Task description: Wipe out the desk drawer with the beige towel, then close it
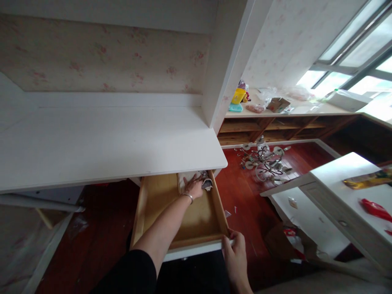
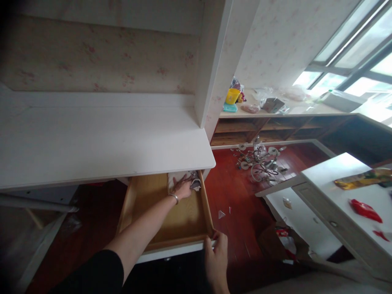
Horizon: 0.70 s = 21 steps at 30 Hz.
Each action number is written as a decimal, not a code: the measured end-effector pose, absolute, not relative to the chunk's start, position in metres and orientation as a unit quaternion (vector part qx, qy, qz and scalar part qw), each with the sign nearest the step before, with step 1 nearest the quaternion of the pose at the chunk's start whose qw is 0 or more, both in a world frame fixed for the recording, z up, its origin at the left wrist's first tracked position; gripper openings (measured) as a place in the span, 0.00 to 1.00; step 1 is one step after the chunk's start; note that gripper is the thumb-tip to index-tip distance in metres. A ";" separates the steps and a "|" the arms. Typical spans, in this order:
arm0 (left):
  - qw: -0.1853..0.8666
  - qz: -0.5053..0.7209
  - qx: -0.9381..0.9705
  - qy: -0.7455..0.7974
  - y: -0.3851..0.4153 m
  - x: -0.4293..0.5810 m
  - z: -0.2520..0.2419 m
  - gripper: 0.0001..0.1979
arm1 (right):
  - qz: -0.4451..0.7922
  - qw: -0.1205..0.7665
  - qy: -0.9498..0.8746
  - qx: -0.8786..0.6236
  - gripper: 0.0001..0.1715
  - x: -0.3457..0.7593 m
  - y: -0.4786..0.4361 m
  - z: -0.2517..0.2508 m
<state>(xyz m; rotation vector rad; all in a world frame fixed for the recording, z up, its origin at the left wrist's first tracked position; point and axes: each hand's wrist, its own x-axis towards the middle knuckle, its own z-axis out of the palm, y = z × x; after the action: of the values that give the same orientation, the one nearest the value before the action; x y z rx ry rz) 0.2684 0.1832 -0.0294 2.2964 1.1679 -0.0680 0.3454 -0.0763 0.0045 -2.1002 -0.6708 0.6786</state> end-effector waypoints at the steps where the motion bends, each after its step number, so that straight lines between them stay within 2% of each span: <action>1: 0.291 -0.033 0.848 0.443 0.177 0.268 -0.028 0.31 | 0.270 0.403 -0.266 -0.833 0.19 0.345 -0.076 0.004; 6: 0.339 -0.088 0.826 0.442 0.148 0.265 -0.017 0.25 | 0.267 0.403 -0.276 -0.830 0.20 0.345 -0.077 0.003; 13: 0.343 -0.177 0.810 0.442 0.105 0.264 0.013 0.16 | 0.254 0.416 -0.277 -0.828 0.19 0.347 -0.076 0.001; 18: 0.329 -0.246 0.816 0.406 0.076 0.260 0.022 0.20 | 0.253 0.423 -0.283 -0.823 0.18 0.346 -0.076 0.001; 21: 0.362 -0.253 0.822 0.361 0.071 0.253 0.016 0.20 | 0.248 0.427 -0.284 -0.822 0.17 0.346 -0.077 -0.002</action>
<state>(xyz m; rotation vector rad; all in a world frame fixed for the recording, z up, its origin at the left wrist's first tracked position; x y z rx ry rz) 0.2534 0.0709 0.0159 2.1168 0.9290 -0.6507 0.3464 -0.0771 -0.0019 -2.0533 -0.7084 0.6200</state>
